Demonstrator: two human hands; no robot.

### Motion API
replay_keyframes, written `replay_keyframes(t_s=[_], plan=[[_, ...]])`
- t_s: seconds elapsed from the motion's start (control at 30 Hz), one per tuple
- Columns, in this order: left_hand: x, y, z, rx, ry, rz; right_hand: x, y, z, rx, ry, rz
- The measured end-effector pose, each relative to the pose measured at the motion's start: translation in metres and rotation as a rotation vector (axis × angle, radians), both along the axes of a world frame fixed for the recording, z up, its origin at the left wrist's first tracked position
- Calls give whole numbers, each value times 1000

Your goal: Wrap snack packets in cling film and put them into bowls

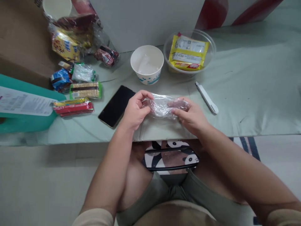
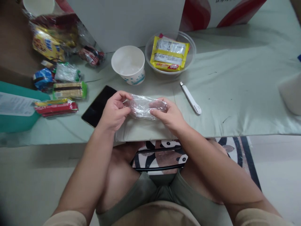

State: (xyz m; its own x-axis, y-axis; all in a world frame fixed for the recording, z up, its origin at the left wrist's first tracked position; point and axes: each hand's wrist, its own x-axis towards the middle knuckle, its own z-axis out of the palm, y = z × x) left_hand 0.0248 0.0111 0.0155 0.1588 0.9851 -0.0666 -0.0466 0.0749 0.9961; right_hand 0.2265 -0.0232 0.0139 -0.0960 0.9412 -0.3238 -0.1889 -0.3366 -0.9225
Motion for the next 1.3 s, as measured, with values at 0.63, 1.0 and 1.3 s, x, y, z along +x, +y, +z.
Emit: replay_keyframes(t_s=[0.63,1.0,1.3], plan=[[40,-28,-5,3,-55,-96,-5,-4,-8,228,5,-18],[35,-16,4,-58,-124,117,-3,0,2,229,-244,-4],[14,4,13,-103,-327,354,-8,23,29,554,-638,-350]])
